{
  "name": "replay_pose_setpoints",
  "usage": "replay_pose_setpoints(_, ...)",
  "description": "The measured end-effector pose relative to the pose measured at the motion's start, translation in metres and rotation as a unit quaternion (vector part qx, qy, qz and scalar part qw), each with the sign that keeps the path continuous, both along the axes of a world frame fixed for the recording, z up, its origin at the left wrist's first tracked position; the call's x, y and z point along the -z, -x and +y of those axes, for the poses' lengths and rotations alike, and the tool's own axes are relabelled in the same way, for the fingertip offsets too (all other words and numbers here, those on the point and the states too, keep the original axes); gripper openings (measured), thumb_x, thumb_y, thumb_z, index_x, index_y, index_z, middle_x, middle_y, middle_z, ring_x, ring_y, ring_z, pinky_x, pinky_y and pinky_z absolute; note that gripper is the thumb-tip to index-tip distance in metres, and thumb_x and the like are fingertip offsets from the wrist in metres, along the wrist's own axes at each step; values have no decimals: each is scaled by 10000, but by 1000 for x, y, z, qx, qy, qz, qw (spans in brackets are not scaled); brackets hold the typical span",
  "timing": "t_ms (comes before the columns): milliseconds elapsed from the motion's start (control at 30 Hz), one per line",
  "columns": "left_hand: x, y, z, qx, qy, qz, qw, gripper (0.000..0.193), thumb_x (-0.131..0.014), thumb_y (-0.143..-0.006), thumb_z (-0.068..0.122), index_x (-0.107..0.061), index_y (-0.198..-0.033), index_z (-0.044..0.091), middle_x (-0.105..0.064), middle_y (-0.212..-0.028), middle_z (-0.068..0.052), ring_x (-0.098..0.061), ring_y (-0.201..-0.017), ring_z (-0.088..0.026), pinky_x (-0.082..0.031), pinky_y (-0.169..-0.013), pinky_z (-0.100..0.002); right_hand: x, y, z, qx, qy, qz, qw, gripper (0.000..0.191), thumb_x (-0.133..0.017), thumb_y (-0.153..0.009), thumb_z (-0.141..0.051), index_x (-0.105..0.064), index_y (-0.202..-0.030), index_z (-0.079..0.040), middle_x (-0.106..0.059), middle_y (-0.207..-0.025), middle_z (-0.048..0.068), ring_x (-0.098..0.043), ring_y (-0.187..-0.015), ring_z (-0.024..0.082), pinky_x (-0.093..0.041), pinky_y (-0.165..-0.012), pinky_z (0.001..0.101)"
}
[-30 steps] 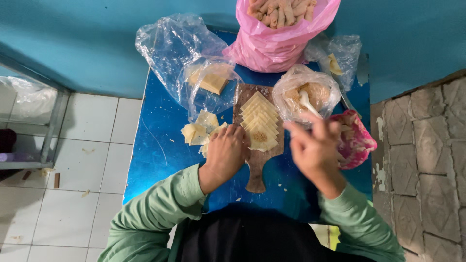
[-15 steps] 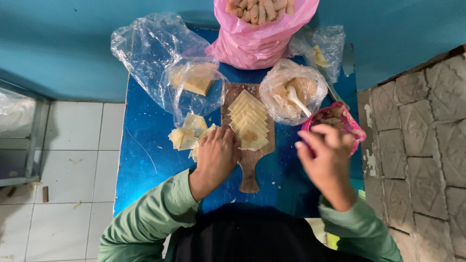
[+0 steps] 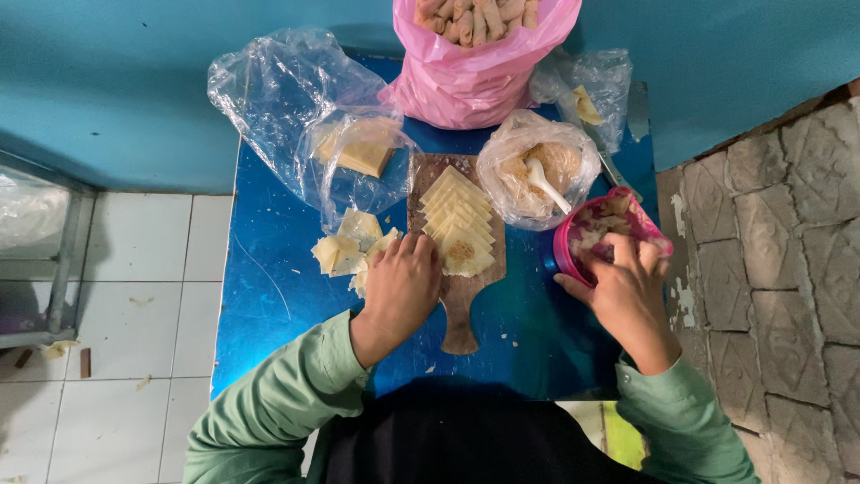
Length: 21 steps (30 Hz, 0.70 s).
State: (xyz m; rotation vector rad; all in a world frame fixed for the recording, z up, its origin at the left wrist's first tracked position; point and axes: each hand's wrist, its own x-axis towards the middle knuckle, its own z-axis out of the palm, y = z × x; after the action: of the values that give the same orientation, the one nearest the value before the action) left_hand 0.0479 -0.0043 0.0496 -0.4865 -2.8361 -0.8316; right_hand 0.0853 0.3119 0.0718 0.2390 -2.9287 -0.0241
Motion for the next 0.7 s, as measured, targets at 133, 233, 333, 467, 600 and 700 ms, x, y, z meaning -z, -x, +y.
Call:
replay_pose_setpoints(133,1,-1,-2,-2,-2,4,1000,131,-634,-922,194,-586,-918,72,-638,-901,-98,-647,-884,-320,-486,-740,-467,7,-3,-4,18,-7,28,999,446,-809,-780,-565,-738,-908,-144,-591,-1236,44,-479,-1183,363,-373,-979,554)
replay_pose_setpoints(233,2,-3,-4,-3,-6,1,1000,119,-633,-916,188,-589,-919,77,-640,-899,-94,-648,-884,-317,-483,-734,-465,3,-1,-8,-14,62,52,997,490,-861,-748,-516,-707,-958,-101,-578,-1211,84,-476,-1166,371,-375,-1026,537)
replay_pose_setpoints(333,2,-4,-6,-3,-15,5,1000,118,-634,-923,187,-587,-931,79,-638,-898,-99,-646,-881,-322,-483,-738,-463,-10,1,-14,-61,138,95,984,462,-879,-716,-420,-701,-995,-98,-576,-1210,95,-500,-1197,347,-354,-1067,533)
replay_pose_setpoints(467,0,-6,-9,2,-43,-10,999,133,-636,-903,182,-576,-959,76,-644,-895,-102,-646,-883,-328,-481,-748,-471,-24,-3,-39,-96,303,2,948,289,-792,-871,-284,-708,-1106,-138,-592,-1289,77,-538,-1250,293,-392,-1095,444)
replay_pose_setpoints(600,0,-8,-12,7,-59,-19,998,142,-630,-923,183,-564,-984,73,-651,-895,-107,-651,-883,-333,-484,-757,-472,-13,-1,-82,-161,342,-92,921,338,-711,-894,-113,-713,-1231,-141,-575,-1403,123,-536,-1153,274,-414,-1027,396)
replay_pose_setpoints(700,2,-7,-13,5,-60,-14,998,135,-621,-946,184,-558,-987,71,-655,-896,-109,-656,-883,-331,-488,-763,-470,2,4,-113,-232,208,-10,950,551,-623,-796,6,-720,-1316,-148,-526,-1478,168,-515,-1193,329,-367,-1034,453)
